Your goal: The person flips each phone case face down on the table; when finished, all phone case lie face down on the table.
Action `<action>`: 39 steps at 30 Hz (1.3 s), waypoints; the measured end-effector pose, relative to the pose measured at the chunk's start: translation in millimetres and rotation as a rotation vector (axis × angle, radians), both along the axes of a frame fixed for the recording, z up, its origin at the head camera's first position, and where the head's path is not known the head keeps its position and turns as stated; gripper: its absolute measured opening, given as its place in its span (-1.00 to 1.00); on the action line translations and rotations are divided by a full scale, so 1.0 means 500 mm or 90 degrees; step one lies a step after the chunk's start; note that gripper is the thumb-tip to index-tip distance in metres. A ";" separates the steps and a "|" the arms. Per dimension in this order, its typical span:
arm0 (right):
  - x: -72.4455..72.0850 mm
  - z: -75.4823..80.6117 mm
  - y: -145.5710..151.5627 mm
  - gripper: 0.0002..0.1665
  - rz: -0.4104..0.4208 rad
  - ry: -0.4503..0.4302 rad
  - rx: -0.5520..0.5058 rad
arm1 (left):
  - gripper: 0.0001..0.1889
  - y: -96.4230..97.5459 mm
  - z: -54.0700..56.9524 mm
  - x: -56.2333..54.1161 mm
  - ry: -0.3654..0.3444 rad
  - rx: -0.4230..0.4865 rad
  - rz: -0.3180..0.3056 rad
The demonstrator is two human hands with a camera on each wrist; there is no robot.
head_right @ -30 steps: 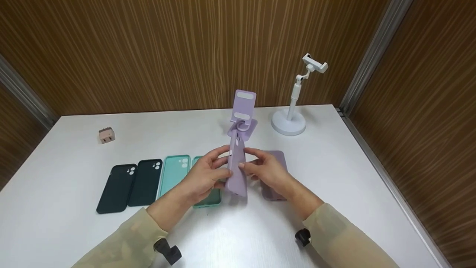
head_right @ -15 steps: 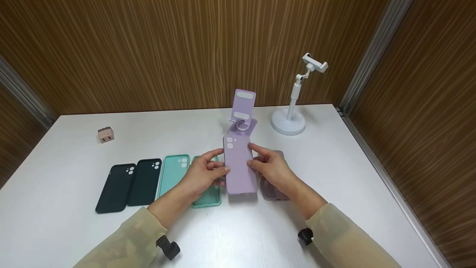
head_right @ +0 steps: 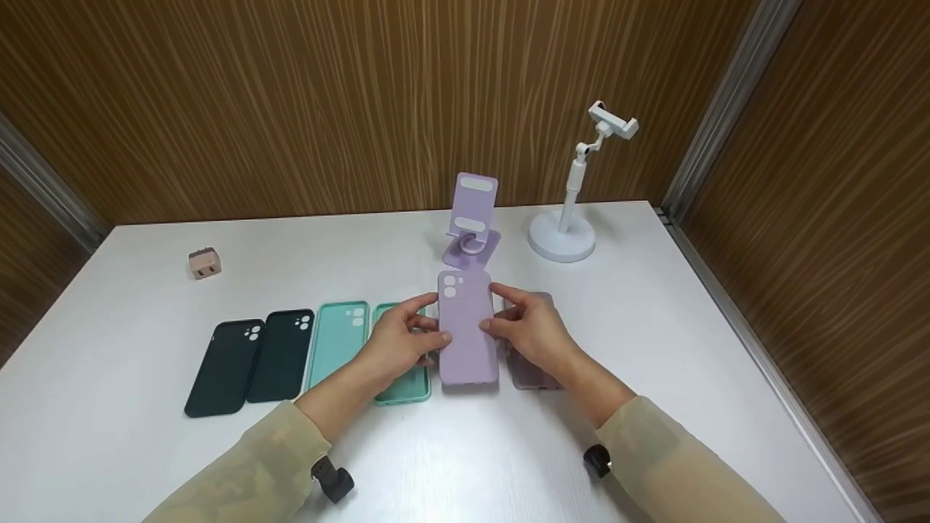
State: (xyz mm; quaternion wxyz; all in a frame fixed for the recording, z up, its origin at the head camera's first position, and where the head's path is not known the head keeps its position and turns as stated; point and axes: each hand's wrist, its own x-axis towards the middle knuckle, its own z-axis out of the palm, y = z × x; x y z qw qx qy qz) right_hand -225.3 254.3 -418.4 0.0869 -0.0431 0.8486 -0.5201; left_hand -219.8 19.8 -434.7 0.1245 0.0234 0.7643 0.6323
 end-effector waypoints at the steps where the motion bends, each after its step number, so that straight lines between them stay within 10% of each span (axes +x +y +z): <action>1: 0.000 -0.001 0.000 -0.14 0.002 0.004 0.005 | -0.26 0.001 -0.001 0.000 0.005 -0.011 0.000; 39: -0.025 -0.031 0.014 -0.16 0.096 0.109 0.192 | -0.19 0.012 -0.028 -0.011 0.051 -0.150 -0.034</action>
